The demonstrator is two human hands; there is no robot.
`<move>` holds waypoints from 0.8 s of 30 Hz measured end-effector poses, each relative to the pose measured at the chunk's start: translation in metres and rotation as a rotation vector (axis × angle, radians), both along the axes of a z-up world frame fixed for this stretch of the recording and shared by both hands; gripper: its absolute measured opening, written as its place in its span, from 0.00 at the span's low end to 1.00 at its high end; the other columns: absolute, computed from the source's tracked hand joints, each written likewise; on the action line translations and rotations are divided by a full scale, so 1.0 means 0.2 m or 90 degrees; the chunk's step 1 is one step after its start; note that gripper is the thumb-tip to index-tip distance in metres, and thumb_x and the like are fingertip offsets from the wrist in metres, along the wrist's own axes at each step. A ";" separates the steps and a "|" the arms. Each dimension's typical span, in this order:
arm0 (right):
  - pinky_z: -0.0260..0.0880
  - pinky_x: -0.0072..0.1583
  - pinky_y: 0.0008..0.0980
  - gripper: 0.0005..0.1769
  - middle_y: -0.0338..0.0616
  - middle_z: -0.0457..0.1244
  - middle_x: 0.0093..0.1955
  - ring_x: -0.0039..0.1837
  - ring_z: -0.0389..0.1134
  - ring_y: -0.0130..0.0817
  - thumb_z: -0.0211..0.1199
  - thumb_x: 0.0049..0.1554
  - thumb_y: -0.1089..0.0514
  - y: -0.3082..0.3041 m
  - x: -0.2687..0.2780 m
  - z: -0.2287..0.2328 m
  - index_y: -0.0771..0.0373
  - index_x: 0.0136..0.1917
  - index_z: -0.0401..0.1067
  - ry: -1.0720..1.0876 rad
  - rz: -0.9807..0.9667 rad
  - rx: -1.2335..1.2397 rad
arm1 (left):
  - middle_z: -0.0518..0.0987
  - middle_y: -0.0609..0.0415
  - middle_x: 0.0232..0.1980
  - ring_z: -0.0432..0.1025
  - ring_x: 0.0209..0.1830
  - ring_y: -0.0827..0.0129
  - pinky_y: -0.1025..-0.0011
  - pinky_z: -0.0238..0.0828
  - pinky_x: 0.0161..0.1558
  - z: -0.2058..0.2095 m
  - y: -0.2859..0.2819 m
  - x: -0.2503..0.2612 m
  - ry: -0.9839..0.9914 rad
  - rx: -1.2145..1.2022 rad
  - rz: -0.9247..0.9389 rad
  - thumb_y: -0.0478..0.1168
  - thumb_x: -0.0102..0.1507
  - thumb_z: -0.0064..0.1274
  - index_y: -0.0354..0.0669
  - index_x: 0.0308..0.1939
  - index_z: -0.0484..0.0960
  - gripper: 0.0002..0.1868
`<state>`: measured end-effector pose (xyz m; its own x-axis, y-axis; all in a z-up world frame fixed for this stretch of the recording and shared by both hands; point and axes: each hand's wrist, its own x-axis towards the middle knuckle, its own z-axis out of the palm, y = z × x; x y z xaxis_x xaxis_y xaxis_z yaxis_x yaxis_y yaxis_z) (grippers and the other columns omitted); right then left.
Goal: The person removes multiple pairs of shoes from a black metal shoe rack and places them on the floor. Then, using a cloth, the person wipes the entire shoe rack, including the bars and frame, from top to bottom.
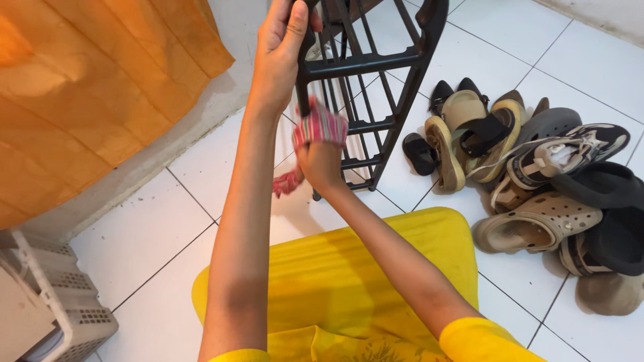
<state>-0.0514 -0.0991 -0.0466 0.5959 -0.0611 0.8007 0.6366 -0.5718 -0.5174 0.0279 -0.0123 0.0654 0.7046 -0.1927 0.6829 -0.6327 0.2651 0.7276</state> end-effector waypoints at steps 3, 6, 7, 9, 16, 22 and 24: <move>0.59 0.66 0.52 0.25 0.55 0.64 0.63 0.62 0.62 0.56 0.64 0.54 0.60 -0.13 -0.02 -0.03 0.72 0.63 0.67 -0.046 -0.001 -0.112 | 0.71 0.62 0.43 0.62 0.43 0.79 0.77 0.61 0.48 -0.01 -0.03 0.03 -0.043 0.009 0.015 0.49 0.79 0.41 0.41 0.57 0.76 0.16; 0.62 0.62 0.52 0.15 0.55 0.65 0.62 0.61 0.64 0.55 0.69 0.52 0.57 -0.27 -0.01 -0.09 0.64 0.50 0.71 -0.021 0.064 -0.182 | 0.73 0.61 0.43 0.63 0.42 0.79 0.76 0.61 0.50 -0.03 -0.02 0.05 -0.062 0.023 0.035 0.48 0.80 0.41 0.40 0.53 0.76 0.15; 0.64 0.62 0.51 0.14 0.53 0.65 0.60 0.61 0.64 0.55 0.68 0.52 0.58 -0.31 -0.01 -0.12 0.63 0.50 0.71 0.019 0.073 -0.186 | 0.74 0.60 0.43 0.63 0.41 0.79 0.75 0.61 0.50 -0.03 -0.03 0.05 -0.061 0.026 0.037 0.48 0.81 0.41 0.40 0.50 0.76 0.16; 0.66 0.61 0.50 0.13 0.51 0.65 0.59 0.61 0.64 0.55 0.66 0.53 0.62 -0.38 0.03 -0.13 0.65 0.52 0.71 0.012 0.082 -0.190 | 0.73 0.61 0.44 0.64 0.45 0.78 0.76 0.63 0.53 -0.01 -0.02 0.06 -0.081 0.029 0.033 0.48 0.81 0.41 0.40 0.53 0.75 0.15; 0.67 0.64 0.50 0.13 0.53 0.65 0.56 0.60 0.66 0.54 0.61 0.57 0.69 -0.66 0.03 -0.22 0.65 0.56 0.72 0.087 -0.013 -0.184 | 0.73 0.60 0.43 0.64 0.45 0.77 0.75 0.64 0.52 -0.02 -0.02 0.05 -0.056 0.045 0.038 0.47 0.80 0.42 0.40 0.50 0.76 0.15; 0.62 0.67 0.53 0.21 0.62 0.63 0.62 0.66 0.62 0.62 0.59 0.53 0.72 -0.68 0.04 -0.31 0.71 0.61 0.69 -0.015 -0.089 -0.175 | 0.72 0.61 0.43 0.65 0.47 0.77 0.75 0.64 0.54 -0.03 -0.07 0.04 -0.070 0.025 0.044 0.49 0.79 0.41 0.41 0.58 0.76 0.16; 0.64 0.68 0.50 0.21 0.60 0.64 0.61 0.65 0.64 0.59 0.56 0.54 0.72 -0.60 0.05 -0.33 0.69 0.61 0.69 0.104 -0.091 -0.121 | 0.72 0.60 0.44 0.65 0.48 0.76 0.74 0.64 0.55 -0.02 -0.06 0.04 -0.074 0.024 0.037 0.49 0.80 0.42 0.41 0.59 0.77 0.16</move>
